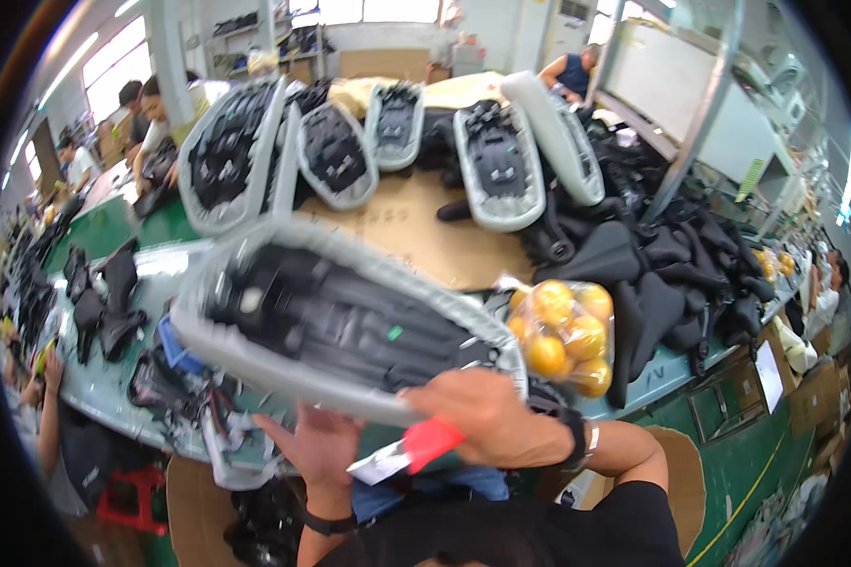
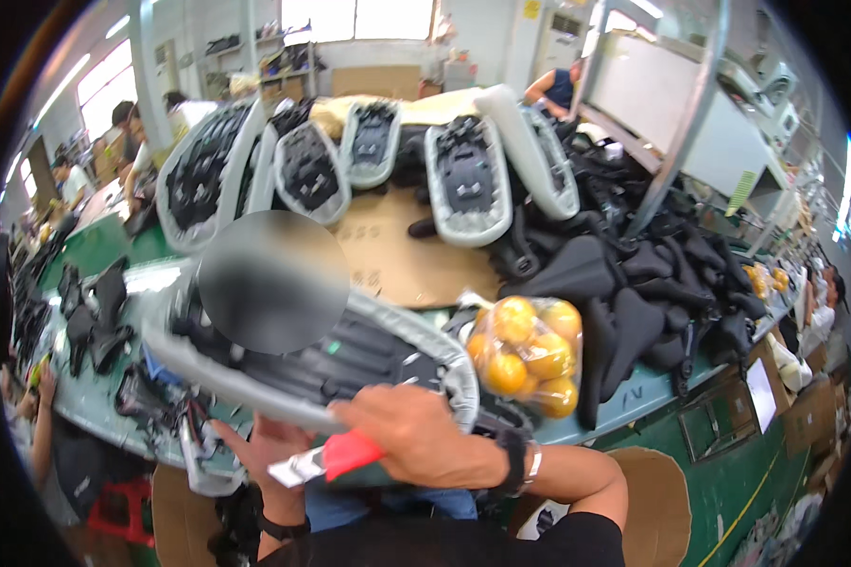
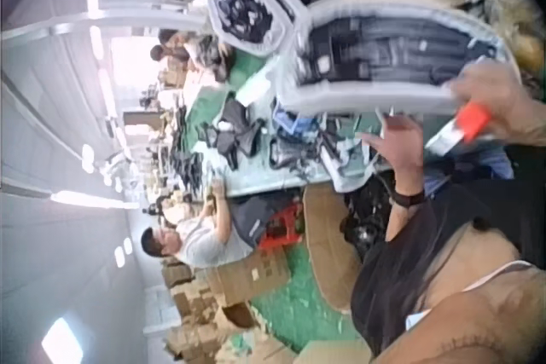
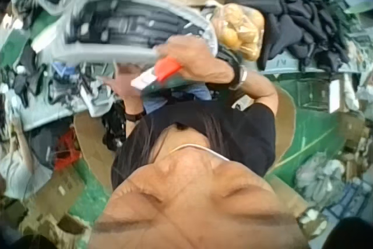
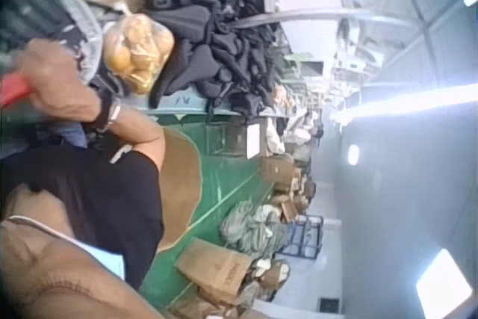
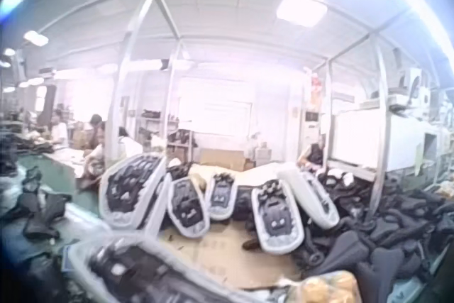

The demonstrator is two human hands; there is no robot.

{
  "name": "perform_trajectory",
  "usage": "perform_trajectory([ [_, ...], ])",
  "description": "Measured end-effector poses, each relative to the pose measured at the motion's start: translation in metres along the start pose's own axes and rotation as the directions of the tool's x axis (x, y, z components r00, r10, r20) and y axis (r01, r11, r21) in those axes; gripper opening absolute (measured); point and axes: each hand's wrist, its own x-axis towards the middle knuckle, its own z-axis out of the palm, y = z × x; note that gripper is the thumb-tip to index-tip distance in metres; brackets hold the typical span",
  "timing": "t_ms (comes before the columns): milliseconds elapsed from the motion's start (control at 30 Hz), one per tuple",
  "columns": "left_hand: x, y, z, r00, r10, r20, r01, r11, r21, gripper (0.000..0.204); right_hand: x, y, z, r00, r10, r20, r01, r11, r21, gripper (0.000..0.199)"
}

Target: Trimming excess material from bicycle or scooter seat covers using a utility knife.

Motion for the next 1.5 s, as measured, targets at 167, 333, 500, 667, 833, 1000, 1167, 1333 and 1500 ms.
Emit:
perform_trajectory([
  [167, -0.016, 0.014, -0.045, 0.814, 0.476, -0.332, -0.418, 0.878, 0.234, 0.071, -0.009, -0.021, 0.099, 0.970, -0.136, 0.202, 0.129, 0.991, 0.045, 0.043],
  [333, -0.037, 0.029, -0.071, 0.778, 0.444, -0.444, -0.257, 0.871, 0.420, 0.066, -0.023, -0.013, 0.102, 0.989, 0.031, 0.146, -0.048, 0.992, 0.119, 0.043],
  [500, -0.033, 0.085, -0.021, 0.352, 0.935, 0.053, -0.114, -0.014, 0.993, 0.042, -0.059, 0.045, 0.048, 0.757, 0.646, 0.094, -0.653, 0.749, 0.111, 0.043],
  [667, 0.046, 0.109, 0.057, 0.908, 0.027, 0.417, -0.242, -0.780, 0.578, 0.053, -0.046, 0.078, 0.024, 0.932, 0.326, 0.159, -0.337, 0.940, 0.046, 0.048],
  [833, 0.123, 0.105, 0.016, 0.960, -0.277, -0.025, -0.238, -0.865, 0.441, 0.052, -0.025, 0.087, 0.040, 0.900, 0.140, 0.414, -0.015, 0.956, -0.292, 0.061],
  [1000, 0.144, 0.101, -0.008, 0.938, -0.346, 0.016, -0.333, -0.890, 0.311, 0.061, -0.001, 0.097, 0.055, 0.888, -0.002, 0.460, 0.168, 0.932, -0.321, 0.068],
  [1167, 0.146, 0.100, -0.009, 0.931, -0.365, -0.010, -0.344, -0.888, 0.306, 0.062, 0.006, 0.096, 0.059, 0.826, 0.029, 0.563, 0.166, 0.942, -0.292, 0.071],
  [1333, 0.138, 0.106, -0.014, 0.923, -0.365, 0.122, -0.385, -0.870, 0.307, 0.060, -0.021, 0.091, 0.035, 0.722, 0.221, 0.655, -0.026, 0.956, -0.294, 0.069],
  [1500, 0.133, 0.105, -0.009, 0.923, -0.354, 0.149, -0.384, -0.865, 0.322, 0.055, -0.045, 0.070, 0.025, 0.671, 0.389, 0.631, -0.127, 0.899, -0.418, 0.066],
])
